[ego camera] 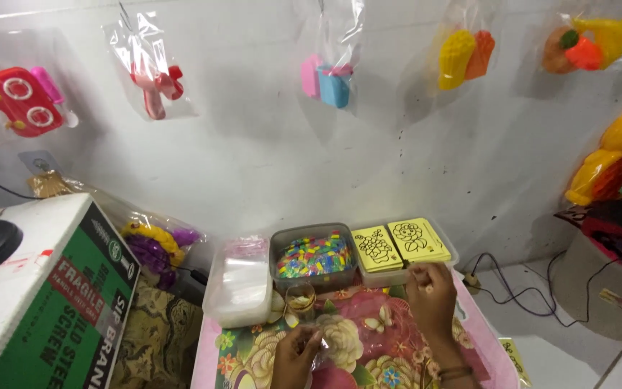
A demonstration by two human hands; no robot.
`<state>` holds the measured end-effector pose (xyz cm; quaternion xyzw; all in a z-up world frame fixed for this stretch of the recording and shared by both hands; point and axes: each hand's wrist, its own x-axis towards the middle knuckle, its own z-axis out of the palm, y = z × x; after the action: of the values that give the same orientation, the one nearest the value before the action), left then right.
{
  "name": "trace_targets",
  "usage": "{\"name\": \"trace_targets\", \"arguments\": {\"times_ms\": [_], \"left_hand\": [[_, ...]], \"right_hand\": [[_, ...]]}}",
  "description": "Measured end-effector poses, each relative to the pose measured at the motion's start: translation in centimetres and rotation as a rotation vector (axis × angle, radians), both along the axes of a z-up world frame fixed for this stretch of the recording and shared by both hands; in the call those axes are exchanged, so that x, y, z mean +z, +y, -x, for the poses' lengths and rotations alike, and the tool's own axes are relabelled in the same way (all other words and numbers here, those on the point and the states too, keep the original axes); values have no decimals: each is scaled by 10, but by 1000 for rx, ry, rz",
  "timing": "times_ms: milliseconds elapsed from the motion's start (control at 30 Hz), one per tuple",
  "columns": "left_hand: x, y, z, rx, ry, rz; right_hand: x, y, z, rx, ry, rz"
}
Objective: Packaging small decorative cards into plastic bags with colorful filler material.
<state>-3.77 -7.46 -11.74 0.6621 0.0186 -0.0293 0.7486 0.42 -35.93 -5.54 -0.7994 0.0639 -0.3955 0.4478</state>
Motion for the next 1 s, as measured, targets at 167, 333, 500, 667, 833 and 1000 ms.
{"name": "trace_targets", "arguments": {"times_ms": [167, 333, 500, 667, 833, 1000], "left_hand": [[-2, -6, -1, 80, 84, 182], [4, -1, -7, 35, 126, -187], [-6, -5, -12, 70, 147, -141], [-3, -5, -10, 50, 96, -105], [2, -8, -6, 99, 165, -92], [-6, -1, -7, 54, 77, -116]], "right_hand": [[52, -51, -59, 216, 317, 419], [83, -86, -93, 433, 1016, 1012], [83, -89, -95, 434, 998, 1145], [101, -85, -80, 454, 1010, 1019], [87, -99, -89, 397, 897, 1162], [89, -101, -83, 113, 510, 1342]]}}
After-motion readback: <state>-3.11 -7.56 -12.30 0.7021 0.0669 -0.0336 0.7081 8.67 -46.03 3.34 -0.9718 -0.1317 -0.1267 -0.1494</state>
